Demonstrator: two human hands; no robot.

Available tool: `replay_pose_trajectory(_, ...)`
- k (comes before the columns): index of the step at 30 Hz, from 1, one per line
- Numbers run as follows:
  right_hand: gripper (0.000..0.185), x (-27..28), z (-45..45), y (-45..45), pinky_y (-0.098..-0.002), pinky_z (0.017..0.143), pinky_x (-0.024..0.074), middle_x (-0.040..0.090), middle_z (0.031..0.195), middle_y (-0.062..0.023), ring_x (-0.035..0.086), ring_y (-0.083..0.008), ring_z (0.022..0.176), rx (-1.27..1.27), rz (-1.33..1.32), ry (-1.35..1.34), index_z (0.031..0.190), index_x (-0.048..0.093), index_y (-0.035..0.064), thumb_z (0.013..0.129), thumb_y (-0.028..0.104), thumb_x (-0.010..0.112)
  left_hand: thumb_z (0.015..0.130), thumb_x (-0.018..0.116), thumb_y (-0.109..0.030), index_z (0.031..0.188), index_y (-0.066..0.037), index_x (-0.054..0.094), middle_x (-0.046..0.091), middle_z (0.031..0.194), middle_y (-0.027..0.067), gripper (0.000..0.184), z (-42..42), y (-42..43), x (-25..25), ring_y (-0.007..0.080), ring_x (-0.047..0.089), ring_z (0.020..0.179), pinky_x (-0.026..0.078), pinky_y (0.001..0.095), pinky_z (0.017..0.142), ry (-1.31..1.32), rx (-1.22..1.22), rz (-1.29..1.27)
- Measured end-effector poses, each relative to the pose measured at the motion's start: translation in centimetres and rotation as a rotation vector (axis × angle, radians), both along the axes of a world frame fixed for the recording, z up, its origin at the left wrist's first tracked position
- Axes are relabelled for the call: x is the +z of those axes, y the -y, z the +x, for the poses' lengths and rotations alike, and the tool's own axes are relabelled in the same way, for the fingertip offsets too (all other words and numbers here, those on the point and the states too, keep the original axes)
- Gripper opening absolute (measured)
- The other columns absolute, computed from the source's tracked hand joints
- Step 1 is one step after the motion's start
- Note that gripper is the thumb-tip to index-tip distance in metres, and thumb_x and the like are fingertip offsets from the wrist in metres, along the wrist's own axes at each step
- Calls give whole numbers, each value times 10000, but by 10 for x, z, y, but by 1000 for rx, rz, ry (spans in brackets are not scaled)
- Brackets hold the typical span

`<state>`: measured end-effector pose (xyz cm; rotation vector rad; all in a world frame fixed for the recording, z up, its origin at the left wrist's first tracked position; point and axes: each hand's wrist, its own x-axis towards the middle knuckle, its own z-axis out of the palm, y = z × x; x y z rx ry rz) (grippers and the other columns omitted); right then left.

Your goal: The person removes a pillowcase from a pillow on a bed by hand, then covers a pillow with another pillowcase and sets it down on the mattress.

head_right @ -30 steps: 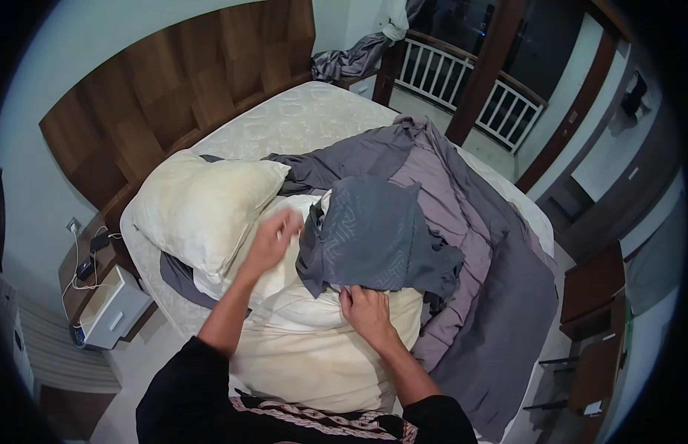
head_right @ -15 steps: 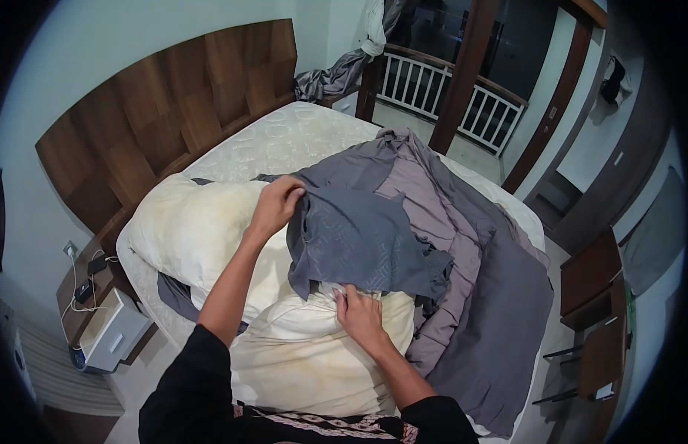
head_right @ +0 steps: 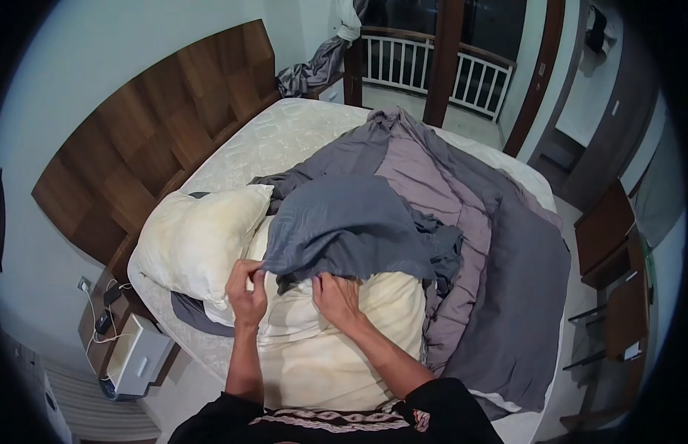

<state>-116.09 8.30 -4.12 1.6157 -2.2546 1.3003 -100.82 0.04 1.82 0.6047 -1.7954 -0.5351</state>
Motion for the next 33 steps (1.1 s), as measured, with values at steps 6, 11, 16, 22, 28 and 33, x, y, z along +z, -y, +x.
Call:
replay_pose_trajectory(6,177,20,-8,19,-431,649,480,616,722,-143,603,-340,686,274,-240,55,970,647,-2,833,110,642,835,667,-41,1219,2,490,562,1123,153,425,-25,21,-43,265,564,967,448,318,866,28,-143,287)
replay_pose_trajectory(11,318,-16,-1,14,-388,796,474,592,977,-133,579,-303,914,395,-128,-15,1131,623,17,821,82,652,784,707,-100,1406,-35,354,328,1435,213,718,-37,60,-52,384,304,1341,250,445,1110,260,80,-53)
replay_pose_trajectory(16,429,-10,21,10,-435,1060,349,490,1320,-158,447,-349,1222,394,-73,-217,1227,570,19,868,242,647,849,570,-7,1059,-11,593,584,1102,187,212,-26,110,-87,378,505,1100,327,458,1019,307,112,-55)
replay_pose_trajectory(22,501,-37,20,16,-482,1096,287,502,1331,-190,402,-366,1285,459,229,-270,1266,544,26,882,342,609,879,562,-28,915,10,576,588,846,192,54,25,13,-72,383,570,793,448,424,734,377,-194,60)
replay_pose_trajectory(28,462,-34,29,17,-475,1056,324,529,1289,-181,456,-341,1233,596,342,-101,1262,531,-4,879,250,577,793,706,-116,1049,-12,569,571,1003,180,309,49,7,-73,360,545,958,428,415,833,472,-152,145)
replay_pose_trajectory(33,426,-38,18,1,-451,1101,303,523,1304,-166,449,-339,1263,541,-22,-36,1283,513,-17,875,100,553,754,702,-93,1177,-21,522,471,1298,180,466,11,43,-53,357,426,1239,339,458,1035,451,28,-66)
